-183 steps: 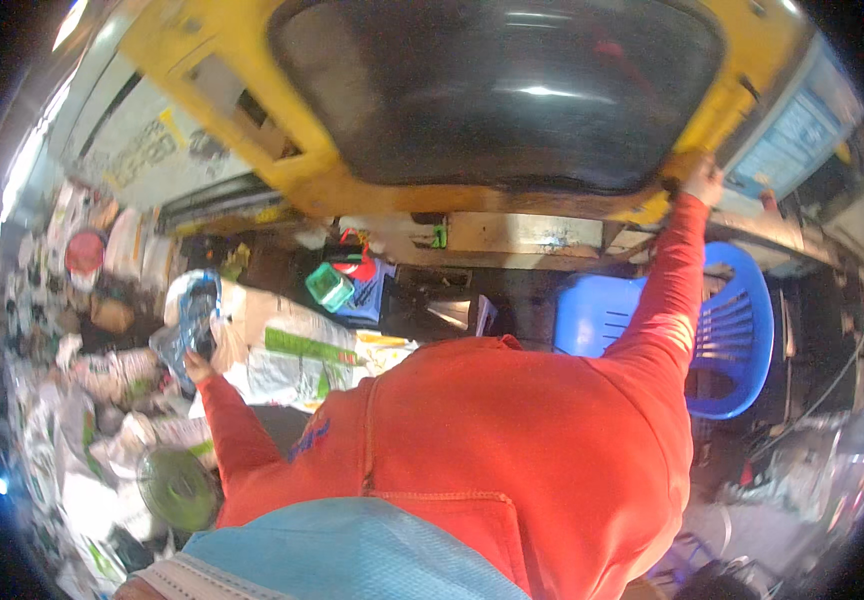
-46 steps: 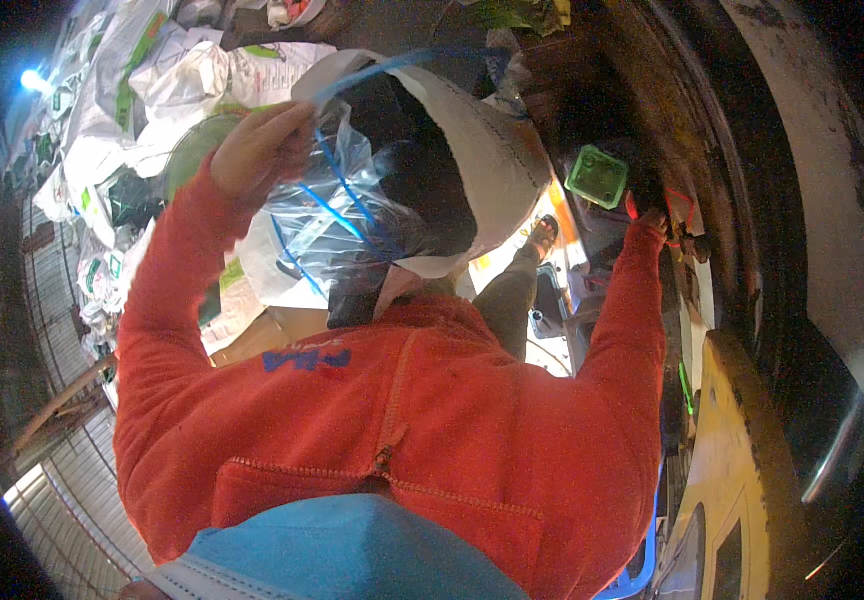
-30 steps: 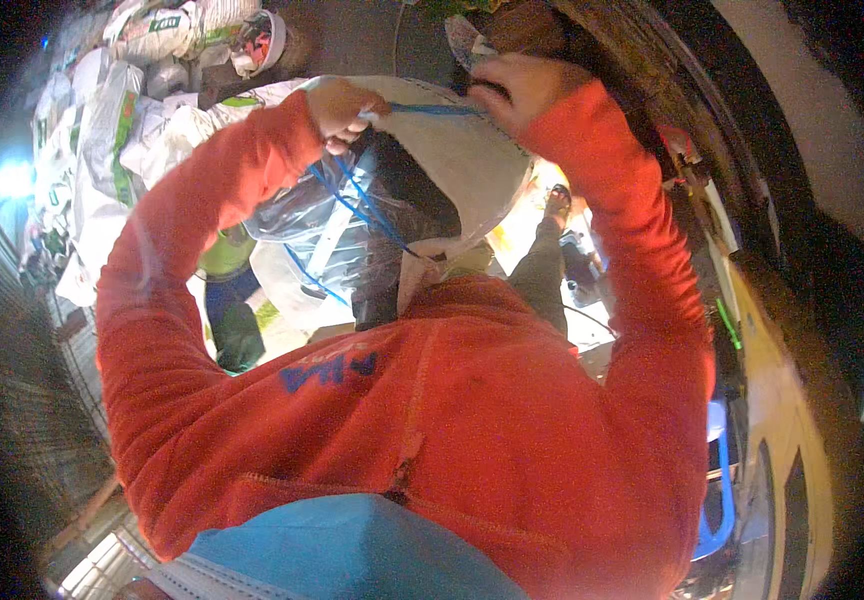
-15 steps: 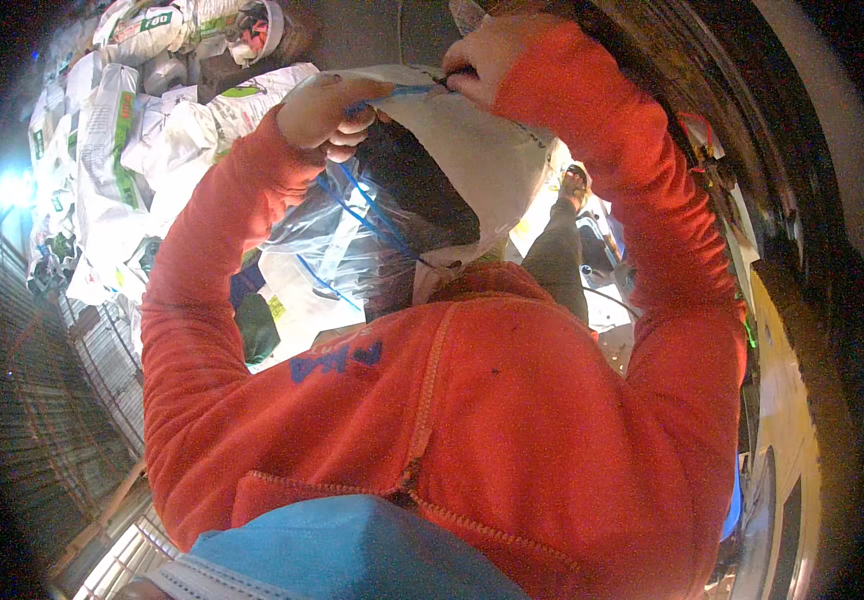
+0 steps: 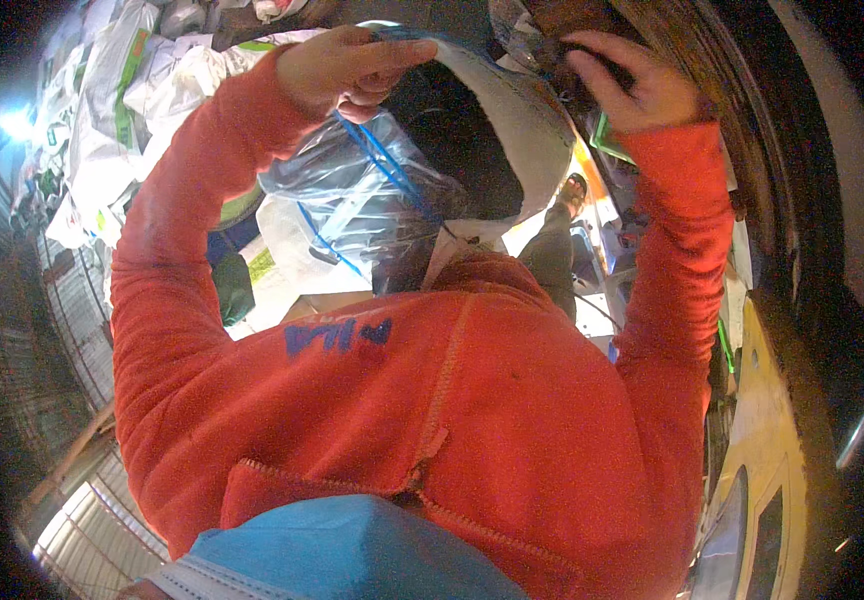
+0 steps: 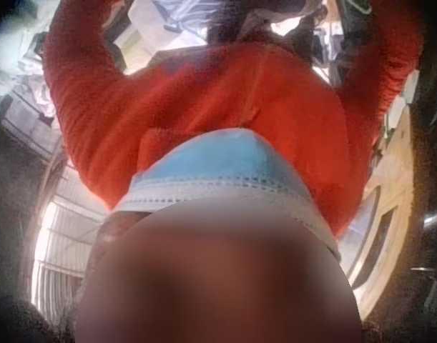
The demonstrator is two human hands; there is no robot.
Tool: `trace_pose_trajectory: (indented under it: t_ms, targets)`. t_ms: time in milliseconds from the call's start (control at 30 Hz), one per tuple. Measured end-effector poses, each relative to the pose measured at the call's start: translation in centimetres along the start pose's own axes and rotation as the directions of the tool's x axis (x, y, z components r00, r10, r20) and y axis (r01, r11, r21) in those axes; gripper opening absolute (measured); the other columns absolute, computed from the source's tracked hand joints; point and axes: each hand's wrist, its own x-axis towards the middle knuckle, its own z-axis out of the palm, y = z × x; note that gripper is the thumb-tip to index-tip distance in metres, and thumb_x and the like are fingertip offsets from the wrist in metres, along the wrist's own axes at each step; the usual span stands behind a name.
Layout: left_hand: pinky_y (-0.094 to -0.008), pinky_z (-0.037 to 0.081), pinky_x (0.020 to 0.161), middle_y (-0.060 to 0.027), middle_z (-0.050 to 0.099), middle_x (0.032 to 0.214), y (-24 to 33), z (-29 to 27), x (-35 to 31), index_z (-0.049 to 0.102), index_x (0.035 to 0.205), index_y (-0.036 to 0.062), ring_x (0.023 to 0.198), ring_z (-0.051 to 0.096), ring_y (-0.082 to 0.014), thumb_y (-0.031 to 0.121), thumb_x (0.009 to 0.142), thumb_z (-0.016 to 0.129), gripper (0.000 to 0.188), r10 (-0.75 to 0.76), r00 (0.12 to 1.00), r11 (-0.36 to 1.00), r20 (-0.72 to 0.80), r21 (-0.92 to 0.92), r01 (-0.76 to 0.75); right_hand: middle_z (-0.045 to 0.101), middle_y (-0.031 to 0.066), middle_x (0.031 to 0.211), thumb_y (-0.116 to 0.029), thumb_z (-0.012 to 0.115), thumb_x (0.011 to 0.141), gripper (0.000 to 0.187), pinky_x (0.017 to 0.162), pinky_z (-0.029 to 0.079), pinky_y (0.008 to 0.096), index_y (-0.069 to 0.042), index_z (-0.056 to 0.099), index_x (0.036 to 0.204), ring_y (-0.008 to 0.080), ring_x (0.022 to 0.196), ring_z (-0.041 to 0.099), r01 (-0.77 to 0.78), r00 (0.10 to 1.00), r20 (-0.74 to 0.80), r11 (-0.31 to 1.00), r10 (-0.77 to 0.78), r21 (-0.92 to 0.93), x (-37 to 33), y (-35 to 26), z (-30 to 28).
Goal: The person repeatedly opens a white sack containing dark items, adjusts the contents, and ties the sack closed using blue plastic straps. The person also briefly opens the door of a yellow vehicle and places a strap inside before returning to the sack.
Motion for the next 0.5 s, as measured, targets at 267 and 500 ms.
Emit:
trace_pose_trajectory:
  t_ms: [267, 500]
  targets:
    - [-0.0289, 0.032, 0.043, 0.0001, 0.037, 0.047, -0.8, -1.4, -0.5, 0.041, 0.056, 0.0094, 0.041, 0.038, -0.0125, 0.032, 0.085, 0.058, 0.041, 0.135, 0.985, 0.991, 0.105, -0.019, -0.134, 0.061, 0.0019, 0.092, -0.011, 0.058, 0.087, 0.023, 0.072, 0.041, 0.0173, -0.002, 0.061, 0.108, 0.0060, 0.080, 0.053, -0.236, 0.892, -0.330, 0.941, 0.308, 0.241, -6.3, -1.7, -0.5]
    - [-0.0298, 0.027, 0.037, -0.0009, 0.033, 0.044, -1.7, -1.4, 1.7, 0.054, 0.061, 0.0052, 0.038, 0.033, -0.0133, 0.043, 0.087, 0.052, 0.046, 0.210, 0.977, 0.977, 0.036, -0.043, -0.209, 0.064, 0.0077, 0.096, -0.016, 0.058, 0.087, 0.023, 0.078, 0.043, 0.0226, -0.003, 0.061, 0.106, 0.0122, 0.086, 0.058, -0.193, 0.950, -0.288, 0.950, 0.119, -0.246, -7.4, -3.6, -1.1]
